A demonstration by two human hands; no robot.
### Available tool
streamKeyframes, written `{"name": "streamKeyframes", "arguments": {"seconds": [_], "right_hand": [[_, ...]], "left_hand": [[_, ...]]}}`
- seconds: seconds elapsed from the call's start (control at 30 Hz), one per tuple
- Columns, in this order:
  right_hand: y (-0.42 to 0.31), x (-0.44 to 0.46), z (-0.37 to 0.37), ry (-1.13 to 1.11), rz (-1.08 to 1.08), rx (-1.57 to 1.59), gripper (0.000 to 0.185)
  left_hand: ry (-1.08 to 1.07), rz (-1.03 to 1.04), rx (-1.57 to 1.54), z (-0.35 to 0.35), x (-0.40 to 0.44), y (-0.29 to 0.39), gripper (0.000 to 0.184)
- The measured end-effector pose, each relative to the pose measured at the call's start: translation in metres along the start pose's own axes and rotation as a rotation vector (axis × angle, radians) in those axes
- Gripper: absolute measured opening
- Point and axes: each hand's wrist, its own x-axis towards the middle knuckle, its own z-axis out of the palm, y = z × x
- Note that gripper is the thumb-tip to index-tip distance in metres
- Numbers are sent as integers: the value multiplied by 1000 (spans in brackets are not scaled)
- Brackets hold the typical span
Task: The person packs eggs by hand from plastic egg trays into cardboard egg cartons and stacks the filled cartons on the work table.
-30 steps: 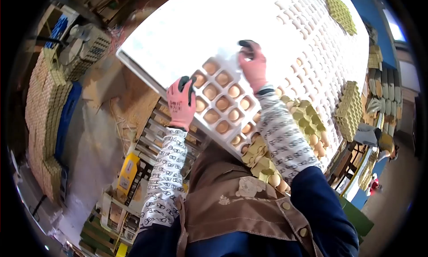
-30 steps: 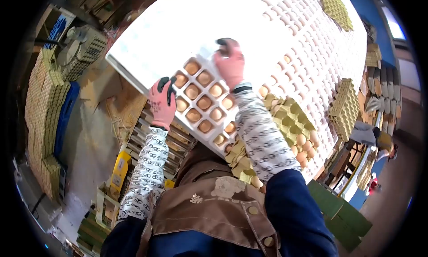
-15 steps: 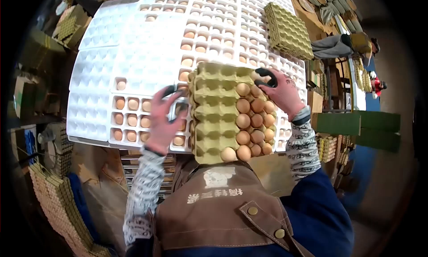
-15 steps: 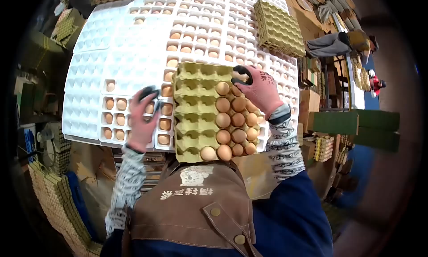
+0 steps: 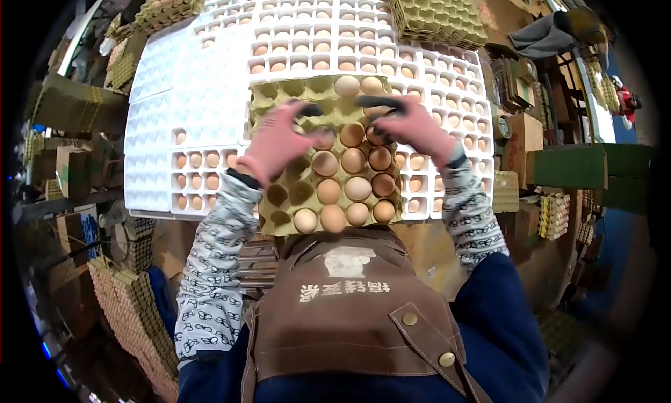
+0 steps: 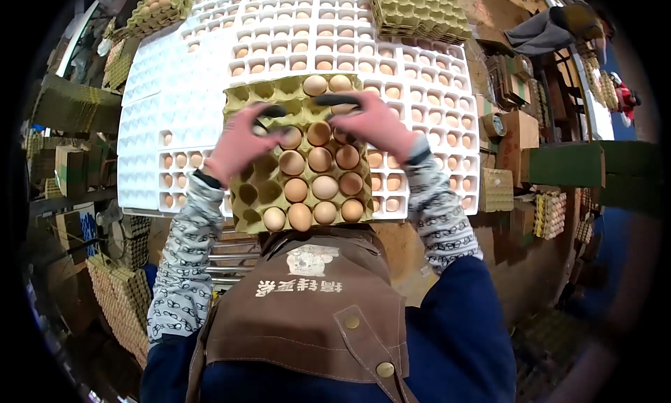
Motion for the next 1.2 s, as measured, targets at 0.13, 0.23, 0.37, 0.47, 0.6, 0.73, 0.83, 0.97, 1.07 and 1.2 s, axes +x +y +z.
{"name": "streamKeyframes", "arguments": {"seconds": [0.13, 0.23, 0.37, 0.47, 0.6, 0.73, 0.83, 0.97, 1.07, 1.2], "right_hand": [[-9, 28, 44, -4, -304, -1182, 56], [15, 22, -11, -39, -291, -210, 55], [8, 18, -50, -55, -218, 345, 54], [-5, 64, -27, 211, -395, -923, 50], [-11, 95, -18, 253, -599, -1228, 44], [-34, 101, -30, -42, -131, -60, 37], [-79, 126, 35, -224, -70, 31, 34], [-93, 211, 167, -194, -481, -690, 34], [-90, 260, 231, -369, -298, -1199, 40], [-77, 304, 229, -238, -39, -786, 42]], "left_hand": [[-197, -90, 355, 16, 6, 18, 34], [-30, -105, -518, 5, -15, -22, 29], [197, -290, -936, -8, -53, 3, 52], [123, 137, 144, 7, -45, 0, 68], [-231, 133, 683, 21, -40, 19, 61], [7, 3, -500, -31, -73, -22, 55], [284, -282, -1397, -55, -118, -134, 57], [283, -343, -1325, -108, -113, -213, 63], [437, -415, -856, -110, -99, -242, 47], [527, -508, -426, -148, -94, -249, 40]]}}
